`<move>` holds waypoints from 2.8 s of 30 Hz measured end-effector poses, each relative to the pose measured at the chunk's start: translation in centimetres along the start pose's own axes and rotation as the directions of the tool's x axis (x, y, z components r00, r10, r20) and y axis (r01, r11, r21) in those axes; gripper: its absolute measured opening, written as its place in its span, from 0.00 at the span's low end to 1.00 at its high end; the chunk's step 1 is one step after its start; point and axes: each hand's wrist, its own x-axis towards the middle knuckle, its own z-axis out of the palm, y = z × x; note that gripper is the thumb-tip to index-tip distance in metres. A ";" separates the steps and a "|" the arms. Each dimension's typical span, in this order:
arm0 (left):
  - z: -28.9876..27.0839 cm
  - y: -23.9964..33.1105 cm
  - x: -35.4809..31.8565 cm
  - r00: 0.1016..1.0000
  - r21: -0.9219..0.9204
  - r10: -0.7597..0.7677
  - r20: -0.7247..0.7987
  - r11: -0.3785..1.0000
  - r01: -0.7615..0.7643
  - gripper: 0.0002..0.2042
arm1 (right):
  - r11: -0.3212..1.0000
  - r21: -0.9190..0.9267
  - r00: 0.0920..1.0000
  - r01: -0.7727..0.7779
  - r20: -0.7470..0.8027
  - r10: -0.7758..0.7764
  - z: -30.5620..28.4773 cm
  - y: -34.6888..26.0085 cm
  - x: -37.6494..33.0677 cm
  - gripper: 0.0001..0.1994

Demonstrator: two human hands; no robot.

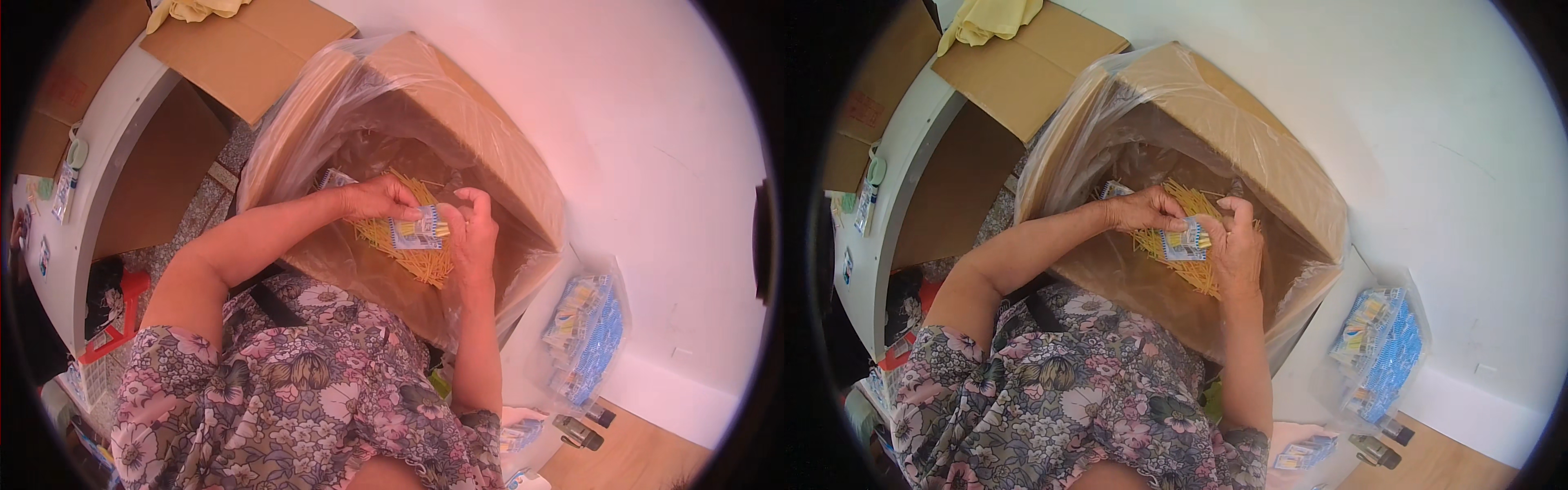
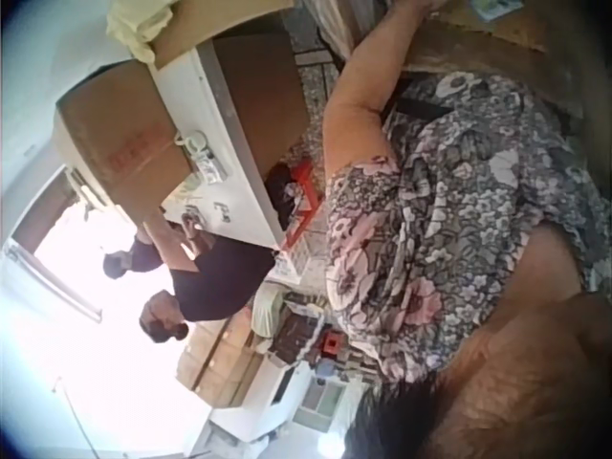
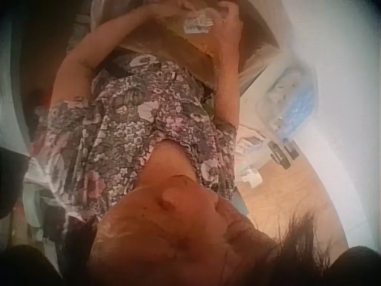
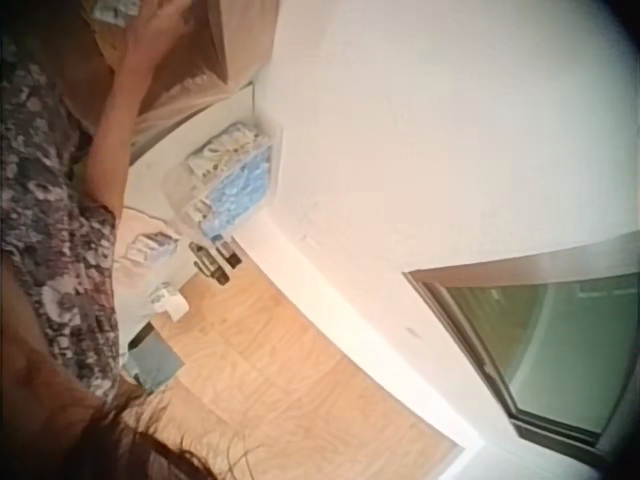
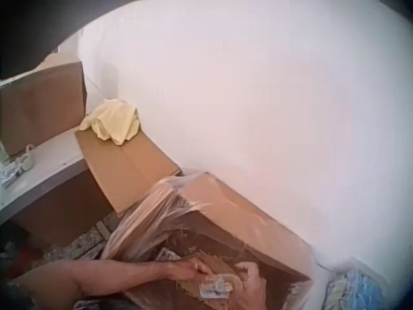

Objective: Packaging small items into plastic bags from a large bin.

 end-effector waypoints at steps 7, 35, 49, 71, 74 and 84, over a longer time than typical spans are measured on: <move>0.2 0.1 -0.2 1.000 -0.021 0.020 -0.008 1.000 -0.020 0.11 | 0.960 -0.271 0.997 0.073 0.023 -0.069 0.2 0.0 -0.1 0.09; -0.2 -0.5 0.0 0.999 -0.032 -0.026 -0.023 0.999 0.026 0.10 | 1.000 0.013 0.996 0.018 -0.082 -0.017 -0.1 0.6 -1.0 0.12; -1.7 0.7 0.4 0.984 -0.052 0.086 -0.156 0.994 -0.095 0.10 | 0.984 -0.067 0.981 -0.165 -0.113 0.157 1.8 9.6 0.1 0.13; 4.9 6.1 0.6 0.975 0.493 0.183 -0.124 0.864 -0.099 0.10 | 0.976 0.207 0.978 0.064 -0.208 -0.020 -3.7 0.9 -4.8 0.10; 6.9 6.6 1.1 0.974 0.617 0.223 -0.042 0.772 -0.151 0.09 | 0.984 0.060 0.932 0.170 -0.333 -0.141 -4.7 0.4 -6.3 0.07; 12.9 6.8 0.4 0.986 0.424 0.166 -0.018 0.894 -0.142 0.11 | 0.888 0.162 0.705 0.430 -0.675 -0.218 -6.7 0.2 -11.9 0.05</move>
